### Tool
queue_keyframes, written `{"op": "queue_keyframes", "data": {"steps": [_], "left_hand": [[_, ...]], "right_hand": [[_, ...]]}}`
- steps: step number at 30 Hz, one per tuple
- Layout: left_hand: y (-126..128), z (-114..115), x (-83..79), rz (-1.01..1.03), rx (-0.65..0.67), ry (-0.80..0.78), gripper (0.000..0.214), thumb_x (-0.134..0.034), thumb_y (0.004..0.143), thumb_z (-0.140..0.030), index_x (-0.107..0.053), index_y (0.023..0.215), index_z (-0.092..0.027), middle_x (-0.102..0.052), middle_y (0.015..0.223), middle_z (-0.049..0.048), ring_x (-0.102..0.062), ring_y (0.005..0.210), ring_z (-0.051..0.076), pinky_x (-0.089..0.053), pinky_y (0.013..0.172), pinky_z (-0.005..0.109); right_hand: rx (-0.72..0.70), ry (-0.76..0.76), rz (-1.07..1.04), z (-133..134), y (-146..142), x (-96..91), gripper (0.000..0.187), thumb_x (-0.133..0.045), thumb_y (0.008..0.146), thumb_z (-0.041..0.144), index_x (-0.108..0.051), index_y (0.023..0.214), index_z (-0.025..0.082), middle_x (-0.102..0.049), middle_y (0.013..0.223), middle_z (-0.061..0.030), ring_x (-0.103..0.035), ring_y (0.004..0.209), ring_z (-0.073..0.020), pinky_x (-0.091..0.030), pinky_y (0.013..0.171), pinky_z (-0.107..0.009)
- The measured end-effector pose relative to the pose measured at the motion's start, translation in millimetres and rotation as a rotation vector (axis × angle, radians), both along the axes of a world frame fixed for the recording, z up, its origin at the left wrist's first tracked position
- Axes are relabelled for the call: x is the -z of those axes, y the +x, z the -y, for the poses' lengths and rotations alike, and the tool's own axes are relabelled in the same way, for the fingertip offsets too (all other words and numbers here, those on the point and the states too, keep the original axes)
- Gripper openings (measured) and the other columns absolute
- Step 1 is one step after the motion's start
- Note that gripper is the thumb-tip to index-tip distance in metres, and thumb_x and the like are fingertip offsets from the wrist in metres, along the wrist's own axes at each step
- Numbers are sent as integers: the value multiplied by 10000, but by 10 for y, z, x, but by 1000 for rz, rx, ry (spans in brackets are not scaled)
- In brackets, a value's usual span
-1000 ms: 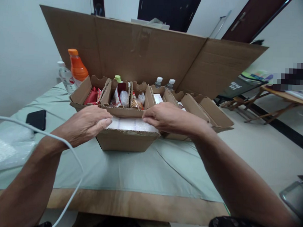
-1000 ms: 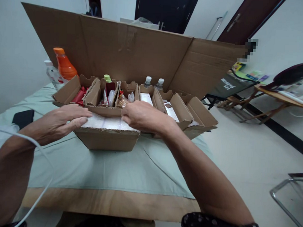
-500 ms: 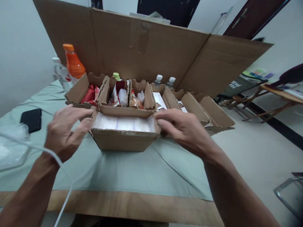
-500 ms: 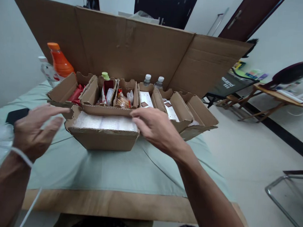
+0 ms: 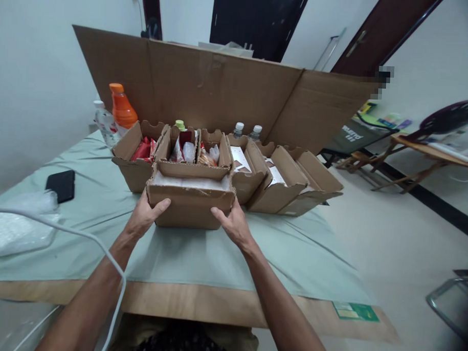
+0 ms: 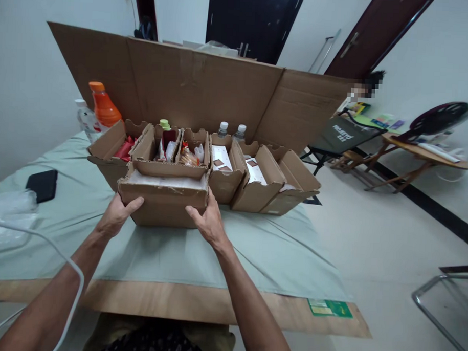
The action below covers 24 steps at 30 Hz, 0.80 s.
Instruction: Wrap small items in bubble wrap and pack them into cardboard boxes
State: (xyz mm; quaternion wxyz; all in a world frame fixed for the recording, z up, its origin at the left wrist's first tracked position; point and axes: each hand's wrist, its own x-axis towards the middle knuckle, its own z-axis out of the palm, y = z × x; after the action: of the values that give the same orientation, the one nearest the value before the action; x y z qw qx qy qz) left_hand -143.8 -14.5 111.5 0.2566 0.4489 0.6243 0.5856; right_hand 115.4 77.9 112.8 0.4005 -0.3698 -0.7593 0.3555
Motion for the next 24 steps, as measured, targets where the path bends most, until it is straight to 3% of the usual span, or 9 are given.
{"op": "queue_keyframes", "data": {"steps": [3, 6, 9, 11, 14, 17, 20, 22, 24], "left_hand": [[232, 149, -23, -26, -5, 2, 847, -736, 750, -581, -521, 1429, -122, -651, 1371, 172, -594, 1311, 349, -443, 1150, 478], [352, 667, 121, -83, -94, -53, 790, -747, 722, -581, -581, 1361, -147, -678, 1321, 154, -582, 1324, 370, -467, 1132, 481], [183, 1255, 227, -103, -253, -246, 649, -747, 658, -635, -695, 1113, -175, -744, 1091, 135, -638, 1224, 423, -524, 1058, 540], [-20, 1426, 141, -148, -397, -339, 594, -753, 621, -644, -712, 1004, -193, -750, 973, 126, -642, 1187, 458, -525, 1034, 598], [-90, 1211, -148, -190, -422, -218, 653, -744, 677, -608, -681, 1152, -165, -739, 1120, 134, -616, 1247, 420, -449, 1127, 584], [255, 820, -299, -64, -207, -44, 844, -762, 696, -544, -542, 1396, -127, -684, 1300, 163, -648, 1223, 356, -484, 1105, 509], [654, 713, -163, 2, -4, 45, 972, -773, 746, -492, -355, 1560, -165, -579, 1472, 169, -558, 1365, 314, -446, 1151, 437], [740, 842, -8, 40, -1, 13, 985, -773, 758, -498, -327, 1576, -179, -557, 1496, 171, -538, 1389, 319, -454, 1150, 436], [639, 1043, 95, 57, -89, -55, 982, -793, 734, -508, -365, 1555, -182, -593, 1449, 165, -570, 1352, 340, -472, 1136, 464]], "right_hand": [[59, 5, 4, 273, 143, 47, 771, -652, 908, 485, -388, 1568, 185, -487, 1567, -158, -447, 1452, -340, -327, 1220, -551], [122, 27, 1, 768, 324, 112, 769, -657, 930, 465, -350, 1593, 224, -450, 1599, -145, -438, 1463, -350, -340, 1215, -575], [52, 61, -8, 1132, 202, 87, 775, -671, 935, 421, -316, 1608, 275, -461, 1592, -118, -458, 1449, -333, -381, 1201, -549], [-44, 72, -37, 1122, -30, 1, 801, -688, 921, 435, -312, 1610, 275, -468, 1588, -116, -457, 1449, -323, -381, 1205, -533], [-96, 43, -100, 813, -235, -149, 834, -706, 888, 511, -352, 1592, 238, -457, 1597, -133, -451, 1453, -323, -361, 1215, -531], [18, 20, -121, 621, -3, -191, 800, -703, 873, 554, -425, 1548, 226, -529, 1534, -136, -507, 1400, -327, -379, 1194, -535], [205, 51, -87, 764, 413, -96, 693, -679, 905, 512, -486, 1503, 220, -583, 1461, -139, -528, 1371, -341, -369, 1185, -553], [226, 28, -59, 929, 522, -8, 653, -664, 920, 488, -499, 1490, 213, -601, 1436, -146, -552, 1345, -346, -407, 1158, -546], [150, -33, -51, 1015, 385, 57, 671, -670, 907, 495, -494, 1489, 210, -610, 1426, -153, -563, 1335, -352, -440, 1137, -539]]}}
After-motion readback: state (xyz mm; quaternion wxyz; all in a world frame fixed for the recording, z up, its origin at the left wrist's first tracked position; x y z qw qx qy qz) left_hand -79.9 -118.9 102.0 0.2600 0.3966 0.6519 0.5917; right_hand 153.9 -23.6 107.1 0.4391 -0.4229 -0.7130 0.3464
